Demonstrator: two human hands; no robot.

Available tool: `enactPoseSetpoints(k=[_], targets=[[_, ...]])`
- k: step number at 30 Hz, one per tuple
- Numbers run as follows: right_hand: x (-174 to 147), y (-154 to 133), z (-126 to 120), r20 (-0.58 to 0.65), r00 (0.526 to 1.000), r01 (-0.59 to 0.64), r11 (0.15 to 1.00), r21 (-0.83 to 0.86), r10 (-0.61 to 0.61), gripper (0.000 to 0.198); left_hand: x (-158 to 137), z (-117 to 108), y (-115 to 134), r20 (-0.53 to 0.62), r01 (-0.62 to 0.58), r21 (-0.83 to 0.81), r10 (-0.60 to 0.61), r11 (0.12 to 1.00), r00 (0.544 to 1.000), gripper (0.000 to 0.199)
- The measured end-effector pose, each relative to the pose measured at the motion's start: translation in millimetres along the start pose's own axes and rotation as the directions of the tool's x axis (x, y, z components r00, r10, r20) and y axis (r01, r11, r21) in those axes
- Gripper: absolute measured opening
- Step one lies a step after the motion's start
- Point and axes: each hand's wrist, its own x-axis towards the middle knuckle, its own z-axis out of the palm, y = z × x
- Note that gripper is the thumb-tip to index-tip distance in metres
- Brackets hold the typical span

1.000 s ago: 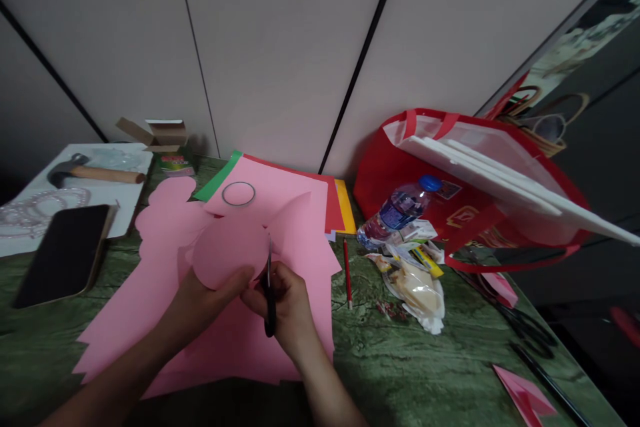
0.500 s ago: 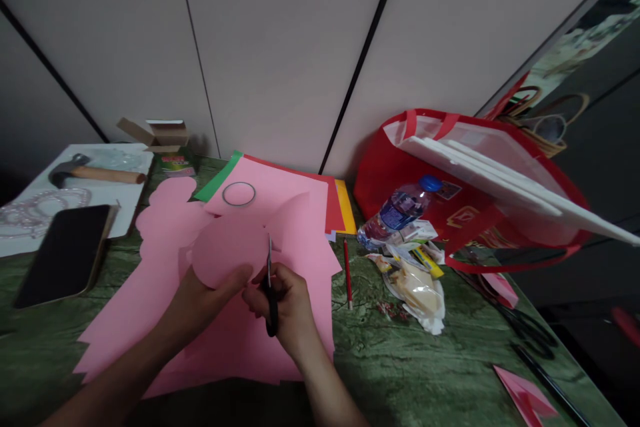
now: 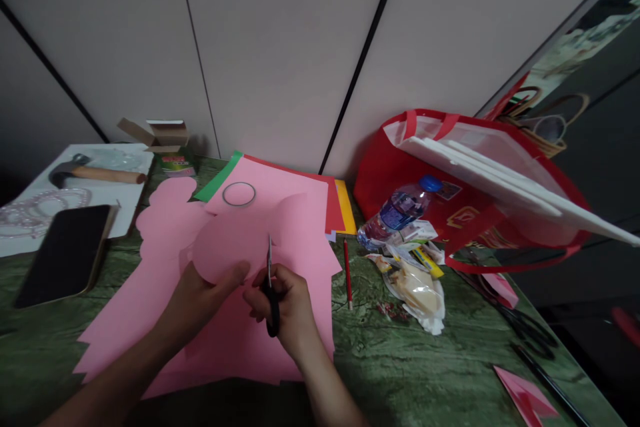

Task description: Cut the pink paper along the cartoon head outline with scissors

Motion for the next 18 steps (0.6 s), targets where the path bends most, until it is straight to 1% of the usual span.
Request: enactPoseSetpoints(k=[5, 9, 18], targets=[[0.5, 0.0, 0.0, -0.001, 1.0, 0.0, 1.0, 0.005, 0.0, 0.026, 1.5, -2.1, -5.5, -0.041, 0.039, 0.01, -0.039, 0.999, 0.998, 0.026], [-0.2, 0.1, 0.4, -0.001, 1.0, -0.004, 1.0, 0.009, 0.004, 0.026, 2.2, -3.8, -10.3, -0.081, 0.045, 0.05, -0.041, 0.998, 0.996, 0.029], [-0.8, 1.6, 0.0, 0.017, 1.0, 0.005, 0.999, 0.047, -0.006, 0.025, 2.4, -2.9, -12.1, -0.069, 0.013, 0.032, -0.011, 0.999, 0.998, 0.027]])
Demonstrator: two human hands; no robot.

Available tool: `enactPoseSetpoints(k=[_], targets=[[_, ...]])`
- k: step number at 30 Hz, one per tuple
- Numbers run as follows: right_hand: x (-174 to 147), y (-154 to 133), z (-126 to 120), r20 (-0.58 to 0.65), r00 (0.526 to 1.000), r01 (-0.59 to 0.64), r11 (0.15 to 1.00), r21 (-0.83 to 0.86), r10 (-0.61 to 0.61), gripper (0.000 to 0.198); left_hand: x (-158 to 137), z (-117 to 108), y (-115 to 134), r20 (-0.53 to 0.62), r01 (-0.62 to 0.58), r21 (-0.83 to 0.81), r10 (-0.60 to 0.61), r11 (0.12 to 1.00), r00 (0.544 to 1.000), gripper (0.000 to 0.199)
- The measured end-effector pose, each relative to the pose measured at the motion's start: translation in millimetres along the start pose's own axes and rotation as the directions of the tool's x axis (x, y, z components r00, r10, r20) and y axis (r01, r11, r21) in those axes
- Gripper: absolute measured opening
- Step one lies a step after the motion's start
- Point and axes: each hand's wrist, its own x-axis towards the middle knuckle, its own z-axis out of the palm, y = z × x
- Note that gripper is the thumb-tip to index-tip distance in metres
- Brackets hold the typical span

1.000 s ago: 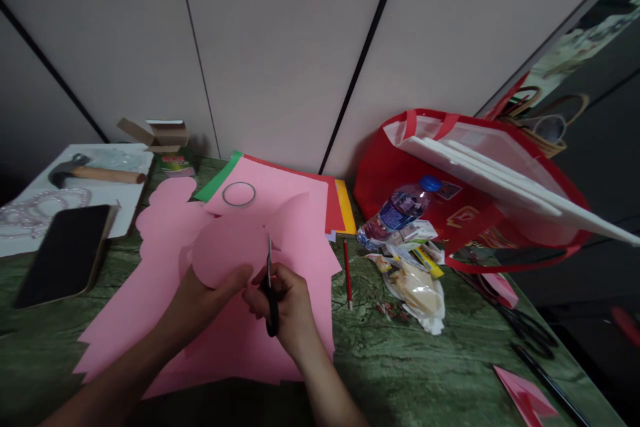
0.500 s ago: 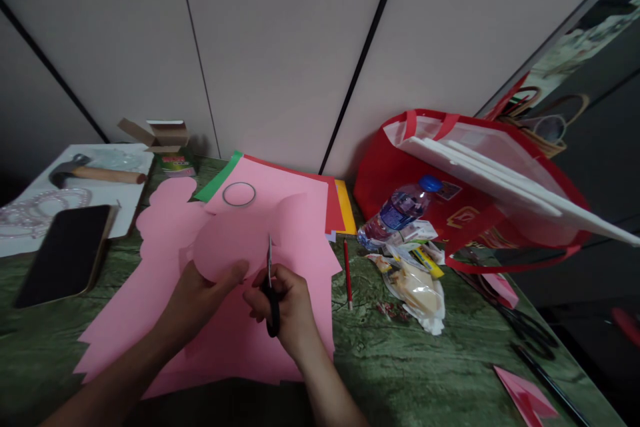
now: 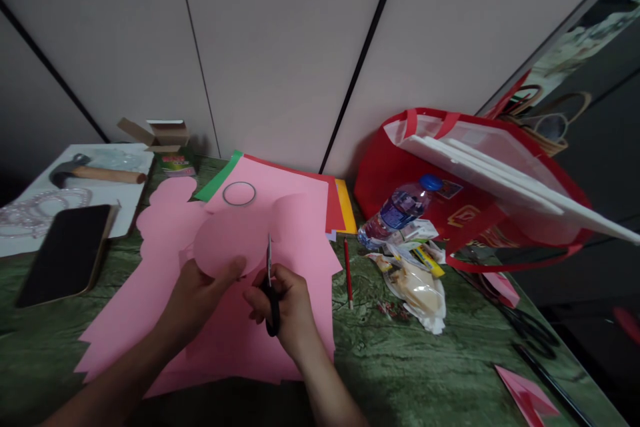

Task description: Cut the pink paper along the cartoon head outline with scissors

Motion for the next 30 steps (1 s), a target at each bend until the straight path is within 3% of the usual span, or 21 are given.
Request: enactPoseSetpoints(k=[3, 11, 18, 26, 30], targets=[[-0.5, -0.5, 0.0, -0.007, 1.0, -0.009, 1.0, 0.008, 0.009, 0.025, 1.9, 0.7, -2.2, -0.009, -0.057, -0.011, 0.057, 0.998, 0.998, 0.028], [0.3, 3.9, 3.2, 0.003, 1.0, -0.007, 0.999, 0.037, 0.007, 0.024, 3.1, 1.9, -5.2, -0.017, -0.04, -0.023, 0.04, 0.999, 0.999, 0.028], [2.2, -0.9, 3.0, -0.034, 0.999, 0.0, 1.0, 0.03, 0.001, 0.025, 3.5, 1.4, -2.5, 0.056, -0.079, -0.08, 0.084, 0.994, 0.995, 0.02], [1.9, -4.4, 5.4, -0.056, 0.998, -0.031, 0.999, 0.021, 0.033, 0.028, 2.7, 2.9, 1.7, 0.081, -0.05, -0.109, 0.059, 0.993, 0.995, 0.025], [2.4, -4.7, 5.2, -0.056, 0.998, -0.038, 0.999, 0.002, 0.038, 0.03, 2.2, 2.6, 3.8, 0.034, -0.034, -0.071, 0.037, 0.997, 0.999, 0.023]])
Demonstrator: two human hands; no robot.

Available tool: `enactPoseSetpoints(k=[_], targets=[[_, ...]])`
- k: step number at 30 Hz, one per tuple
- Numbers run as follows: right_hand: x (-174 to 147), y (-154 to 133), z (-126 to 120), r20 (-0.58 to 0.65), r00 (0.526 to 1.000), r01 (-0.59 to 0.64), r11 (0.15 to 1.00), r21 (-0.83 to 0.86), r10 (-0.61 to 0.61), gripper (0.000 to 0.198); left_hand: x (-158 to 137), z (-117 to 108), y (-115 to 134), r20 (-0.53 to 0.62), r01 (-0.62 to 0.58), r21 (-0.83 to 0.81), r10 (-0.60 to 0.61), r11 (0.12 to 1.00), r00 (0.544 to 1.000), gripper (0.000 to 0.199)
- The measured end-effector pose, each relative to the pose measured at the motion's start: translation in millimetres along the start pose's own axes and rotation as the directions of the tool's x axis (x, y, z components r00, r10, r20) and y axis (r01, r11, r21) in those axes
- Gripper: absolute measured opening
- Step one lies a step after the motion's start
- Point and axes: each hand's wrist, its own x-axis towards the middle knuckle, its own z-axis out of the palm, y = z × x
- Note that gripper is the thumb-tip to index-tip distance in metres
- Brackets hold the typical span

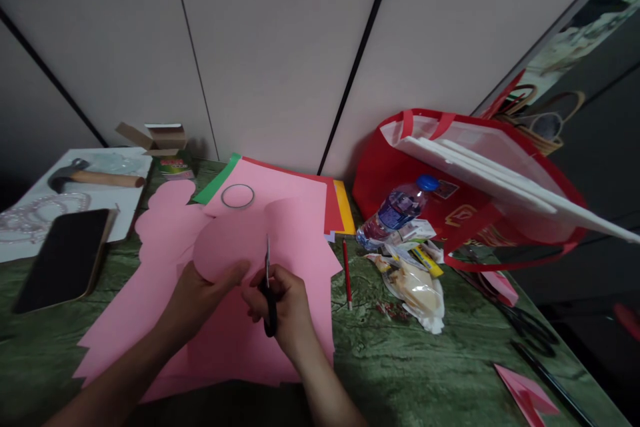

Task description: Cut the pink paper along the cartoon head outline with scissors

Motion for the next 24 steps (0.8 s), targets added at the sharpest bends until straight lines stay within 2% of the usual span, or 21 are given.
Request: enactPoseSetpoints(k=[5, 9, 11, 16, 21, 24], targets=[[-1.4, 4.6, -2.8, 0.023, 0.999, 0.035, 0.999, -0.01, -0.035, 0.029, 2.3, -2.5, -8.2, -0.041, 0.021, 0.077, -0.018, 0.997, 0.999, 0.024], [-1.0, 8.7, -3.1, 0.019, 0.998, 0.059, 0.998, -0.002, -0.059, 0.028, 4.3, -5.4, -14.4, -0.03, 0.05, 0.152, -0.046, 0.987, 0.998, 0.034], [0.1, 10.1, -2.6, 0.014, 0.998, 0.064, 0.998, 0.012, -0.064, 0.027, 5.7, -6.5, -15.4, -0.016, 0.031, 0.141, -0.029, 0.989, 0.999, 0.036], [3.5, 9.4, -3.1, -0.067, 0.991, 0.117, 0.991, 0.065, -0.112, 0.02, 8.4, -8.3, -12.0, -0.1, -0.004, 0.042, 0.008, 0.999, 0.995, 0.035], [4.8, 5.5, -4.8, -0.118, 0.975, 0.202, 0.97, 0.136, -0.187, 0.022, 7.9, -10.4, -6.8, 0.036, -0.007, 0.025, 0.006, 1.0, 0.999, 0.041], [4.5, 3.8, -4.7, -0.136, 0.969, 0.226, 0.96, 0.165, -0.205, 0.026, 8.1, -9.4, -7.9, 0.065, -0.02, 0.047, 0.017, 0.999, 0.998, 0.041]])
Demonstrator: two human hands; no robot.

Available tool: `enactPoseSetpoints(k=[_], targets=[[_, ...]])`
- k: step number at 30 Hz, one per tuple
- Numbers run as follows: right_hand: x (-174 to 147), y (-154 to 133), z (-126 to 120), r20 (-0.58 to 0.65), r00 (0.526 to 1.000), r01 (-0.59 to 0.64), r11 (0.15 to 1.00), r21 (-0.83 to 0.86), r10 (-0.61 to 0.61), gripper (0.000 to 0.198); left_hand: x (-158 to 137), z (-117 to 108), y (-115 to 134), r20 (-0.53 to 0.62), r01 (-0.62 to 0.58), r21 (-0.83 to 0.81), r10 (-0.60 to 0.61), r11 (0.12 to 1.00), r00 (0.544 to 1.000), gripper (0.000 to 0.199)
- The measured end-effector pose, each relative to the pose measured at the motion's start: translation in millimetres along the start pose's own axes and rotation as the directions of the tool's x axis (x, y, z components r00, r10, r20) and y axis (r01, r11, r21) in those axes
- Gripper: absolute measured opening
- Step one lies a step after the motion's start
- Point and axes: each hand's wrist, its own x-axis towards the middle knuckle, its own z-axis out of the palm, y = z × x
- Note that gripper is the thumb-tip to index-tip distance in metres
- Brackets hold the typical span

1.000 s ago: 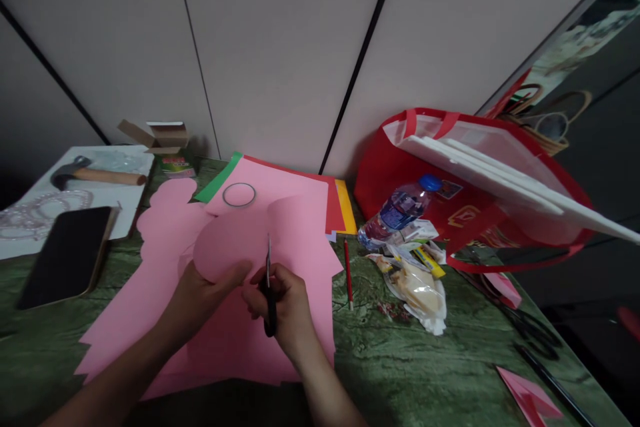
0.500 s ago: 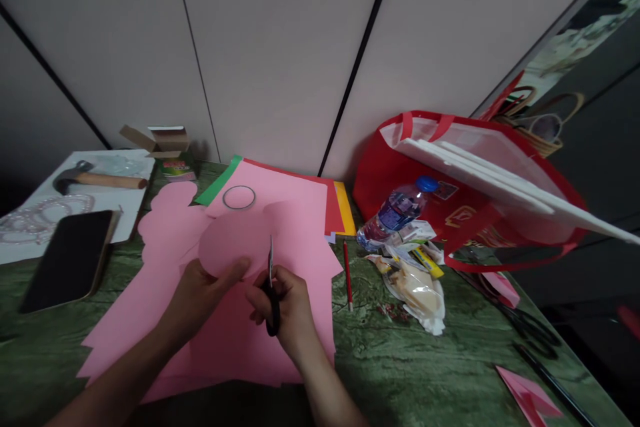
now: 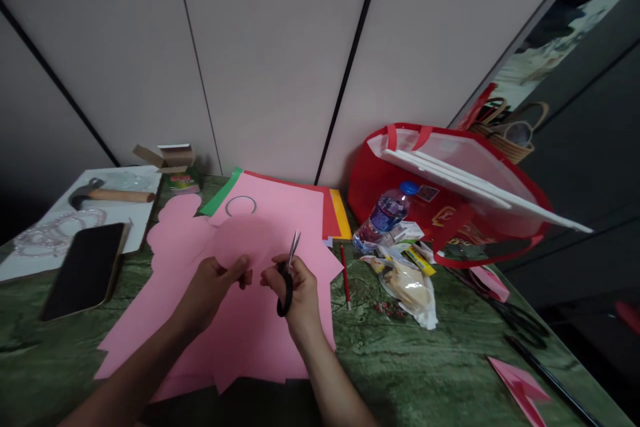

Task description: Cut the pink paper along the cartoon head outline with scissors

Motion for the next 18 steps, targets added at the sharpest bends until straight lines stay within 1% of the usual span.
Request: enactPoseSetpoints(k=[3, 6, 10, 14, 16, 18], targets=[[0.4, 0.2, 0.0, -0.038, 0.999, -0.004, 1.0, 0.01, 0.004, 0.031, 1.2, 3.7, -4.8, 0.015, -0.009, 0.054, 0.008, 0.998, 1.0, 0.037], [1.8, 2.5, -1.6, -0.08, 0.997, 0.004, 0.998, -0.056, -0.008, 0.033, 3.3, 7.2, -11.1, 0.052, -0.039, 0.079, 0.035, 0.996, 0.998, 0.029], [4.8, 5.1, -5.0, -0.116, 0.993, 0.018, 0.994, -0.11, -0.031, 0.032, 7.1, 6.7, -17.8, 0.039, -0.06, 0.051, 0.058, 0.997, 0.998, 0.023], [9.6, 9.9, -7.2, -0.129, 0.99, 0.036, 0.989, -0.143, -0.055, 0.033, 12.6, 0.9, -25.8, 0.025, -0.065, -0.005, 0.066, 0.998, 0.998, 0.027], [12.8, 14.4, -8.7, -0.136, 0.989, 0.039, 0.988, -0.147, -0.06, 0.036, 18.0, -3.7, -32.1, -0.009, -0.063, -0.039, 0.063, 0.997, 0.998, 0.028], [15.9, 19.1, -11.2, -0.146, 0.987, 0.039, 0.988, -0.148, -0.061, 0.037, 26.0, -10.2, -39.9, -0.098, -0.059, -0.084, 0.05, 0.995, 0.994, 0.028]])
